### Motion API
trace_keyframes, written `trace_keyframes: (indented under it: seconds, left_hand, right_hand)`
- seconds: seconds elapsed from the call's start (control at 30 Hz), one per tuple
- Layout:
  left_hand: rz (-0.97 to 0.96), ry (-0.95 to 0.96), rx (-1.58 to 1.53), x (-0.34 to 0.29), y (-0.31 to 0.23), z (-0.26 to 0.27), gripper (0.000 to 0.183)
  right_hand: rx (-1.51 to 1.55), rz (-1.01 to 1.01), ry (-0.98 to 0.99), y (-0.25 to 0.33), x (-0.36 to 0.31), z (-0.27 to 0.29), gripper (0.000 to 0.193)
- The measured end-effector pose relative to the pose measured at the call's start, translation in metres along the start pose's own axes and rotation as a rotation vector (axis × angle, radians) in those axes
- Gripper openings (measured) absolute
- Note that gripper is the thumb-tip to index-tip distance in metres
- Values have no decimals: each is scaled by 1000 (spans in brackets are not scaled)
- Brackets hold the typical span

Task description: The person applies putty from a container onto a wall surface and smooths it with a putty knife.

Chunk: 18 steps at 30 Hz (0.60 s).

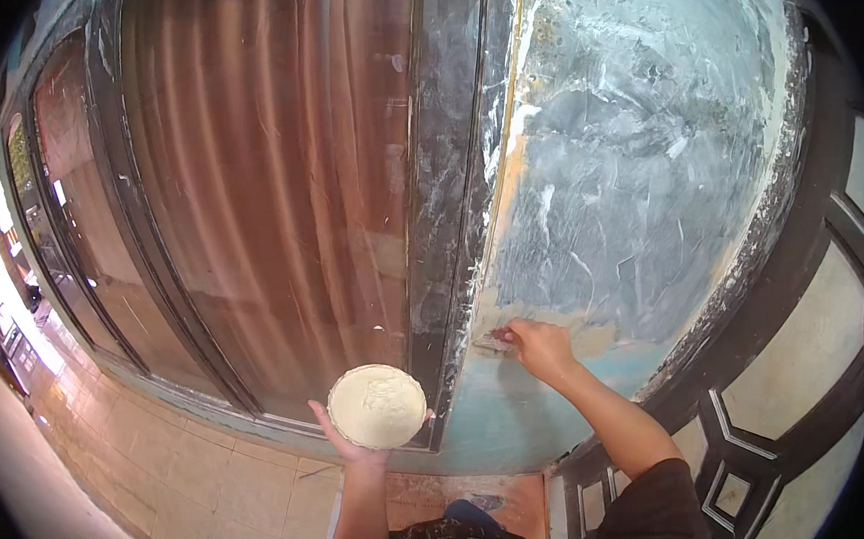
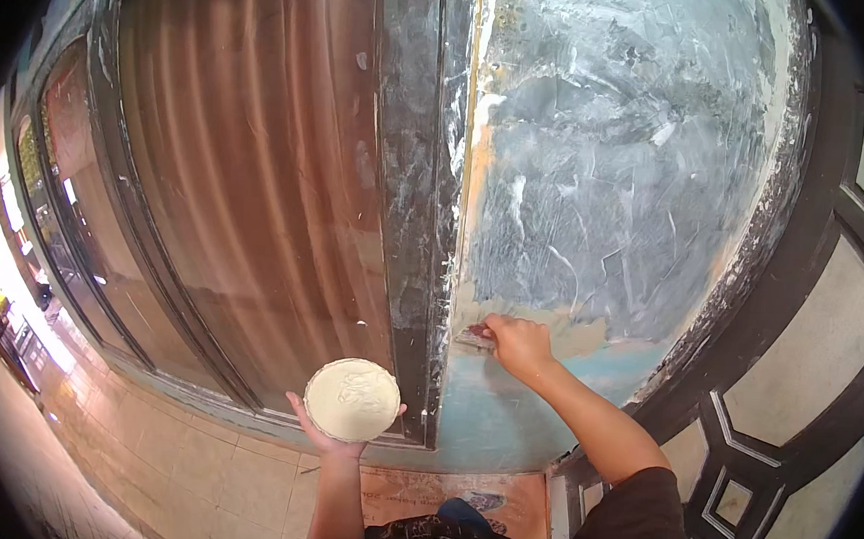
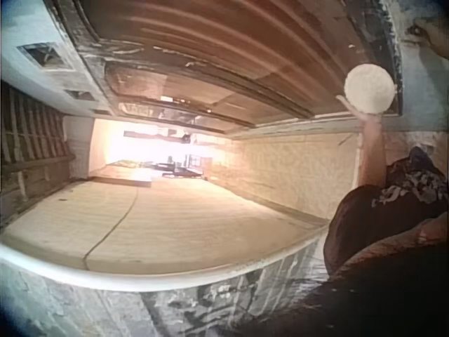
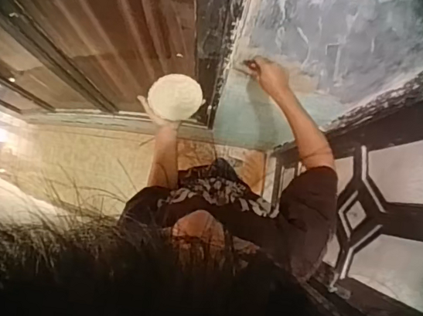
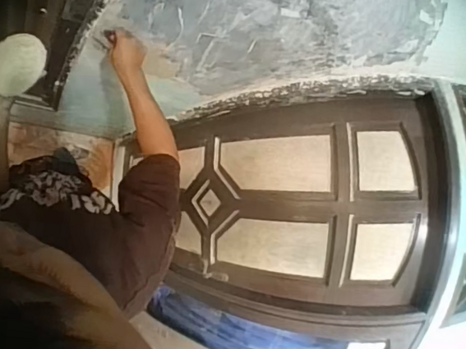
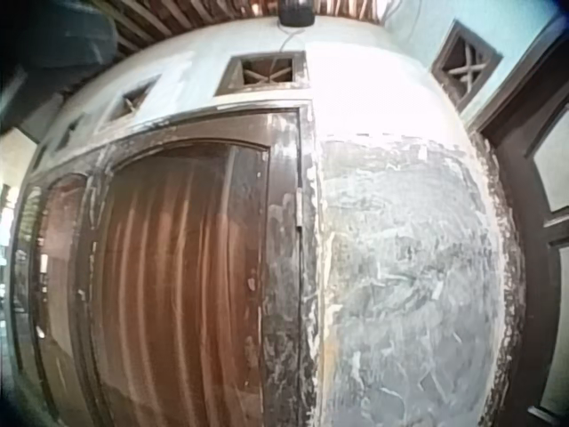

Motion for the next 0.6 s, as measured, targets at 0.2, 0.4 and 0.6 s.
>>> trace_keyframes:
  seconds: [0.2,0.4,0.6]
  left_hand:
    - [32,73,-2,-6,3,-21,98]
    - [84,57,-20,-4,14,-21,103]
    - [95,91,7,-4,22,-28,106]
  right_hand:
    - [147,-83,-361,-1,33,92,13]
    - [260,-102,-434,1,7,89,12]
    - [-8,22,47,11,3,18,18]
Point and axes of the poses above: each hand's wrist, its own x-axis towards the middle knuckle, its own z-axis out of the back of the hand, y = z × x, the point moved 7 cm from there along x, towards the middle knuckle, and after that the axes turned 3 degrees about z, right-handed, at the moved point
